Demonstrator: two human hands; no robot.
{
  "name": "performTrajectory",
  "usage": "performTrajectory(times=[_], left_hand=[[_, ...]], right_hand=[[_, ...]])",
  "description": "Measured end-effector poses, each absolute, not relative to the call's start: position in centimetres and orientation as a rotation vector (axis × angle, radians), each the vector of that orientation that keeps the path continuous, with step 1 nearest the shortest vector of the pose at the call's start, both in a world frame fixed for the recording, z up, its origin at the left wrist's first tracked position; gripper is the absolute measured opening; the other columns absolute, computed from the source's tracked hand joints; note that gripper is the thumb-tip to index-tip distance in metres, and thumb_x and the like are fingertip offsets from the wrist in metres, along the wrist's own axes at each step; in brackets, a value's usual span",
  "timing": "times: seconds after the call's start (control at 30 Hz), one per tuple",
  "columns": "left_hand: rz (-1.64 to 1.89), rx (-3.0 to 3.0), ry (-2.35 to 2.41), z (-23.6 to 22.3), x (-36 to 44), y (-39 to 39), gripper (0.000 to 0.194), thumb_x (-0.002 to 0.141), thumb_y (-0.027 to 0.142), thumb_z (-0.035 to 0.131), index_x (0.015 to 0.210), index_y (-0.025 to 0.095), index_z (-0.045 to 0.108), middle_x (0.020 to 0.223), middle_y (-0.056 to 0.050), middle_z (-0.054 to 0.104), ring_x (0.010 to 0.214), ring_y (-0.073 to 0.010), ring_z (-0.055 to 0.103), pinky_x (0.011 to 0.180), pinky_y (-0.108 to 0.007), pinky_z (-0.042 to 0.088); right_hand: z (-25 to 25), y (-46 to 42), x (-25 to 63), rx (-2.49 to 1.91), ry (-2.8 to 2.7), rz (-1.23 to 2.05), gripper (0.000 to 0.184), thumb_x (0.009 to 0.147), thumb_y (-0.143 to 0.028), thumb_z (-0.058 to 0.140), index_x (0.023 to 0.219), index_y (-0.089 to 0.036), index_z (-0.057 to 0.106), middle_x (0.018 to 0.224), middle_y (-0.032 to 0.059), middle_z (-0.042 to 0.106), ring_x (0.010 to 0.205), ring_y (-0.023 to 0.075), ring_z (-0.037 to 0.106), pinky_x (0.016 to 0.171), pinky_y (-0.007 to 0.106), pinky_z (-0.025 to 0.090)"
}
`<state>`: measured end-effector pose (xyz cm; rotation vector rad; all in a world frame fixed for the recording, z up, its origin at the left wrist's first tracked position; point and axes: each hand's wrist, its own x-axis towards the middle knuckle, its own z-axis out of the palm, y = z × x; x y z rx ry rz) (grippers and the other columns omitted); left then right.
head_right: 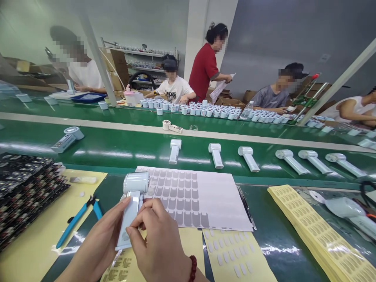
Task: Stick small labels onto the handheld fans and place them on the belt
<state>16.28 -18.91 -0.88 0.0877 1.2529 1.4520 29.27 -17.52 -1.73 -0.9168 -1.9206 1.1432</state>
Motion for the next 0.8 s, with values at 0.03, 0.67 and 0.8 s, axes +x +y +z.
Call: performTrajectory(times=[0.03,0.67,0.8], left_hand=[[1.438,0.078,1.240,-0.8,16.4,-18.8,0.034,0.078,0.023,0.075,0.111,0.015,0.073,0.106,-0.011,0.075,0.104,-0.0284,0.069,0.082,-0.034,0.059],[1.478,0.698,1.631,-2.5,7.7,0.0,0.012,0.087,0.019,0.066,0.098,0.014,0.064,0.090,-0.002,0.066,0.071,-0.0127,0.062,0.063,-0.028,0.054],[1.492,0.775,1.877,-4.1,5.3,3.3,0.029,0.091,0.034,0.063,0.113,0.016,0.063,0.110,-0.007,0.066,0.090,-0.0195,0.065,0.076,-0.039,0.057]], right_hand=[[-2.0,-17.6,29.3,-0.865,-1.904,1.102,0.010,0.086,-0.014,0.058,0.081,-0.022,0.060,0.097,0.0027,0.056,0.081,0.0155,0.061,0.063,0.026,0.049],[-4.4,-7.6,39.9,-1.758,-2.153,0.501,0.055,0.090,-0.018,0.038,0.144,-0.012,0.049,0.127,0.0184,0.068,0.118,0.0361,0.062,0.082,0.045,0.056],[-6.8,-8.0,40.5,-1.752,-2.228,0.415,0.050,0.093,-0.024,0.038,0.139,-0.019,0.057,0.104,0.0161,0.076,0.087,0.0335,0.073,0.064,0.041,0.059]])
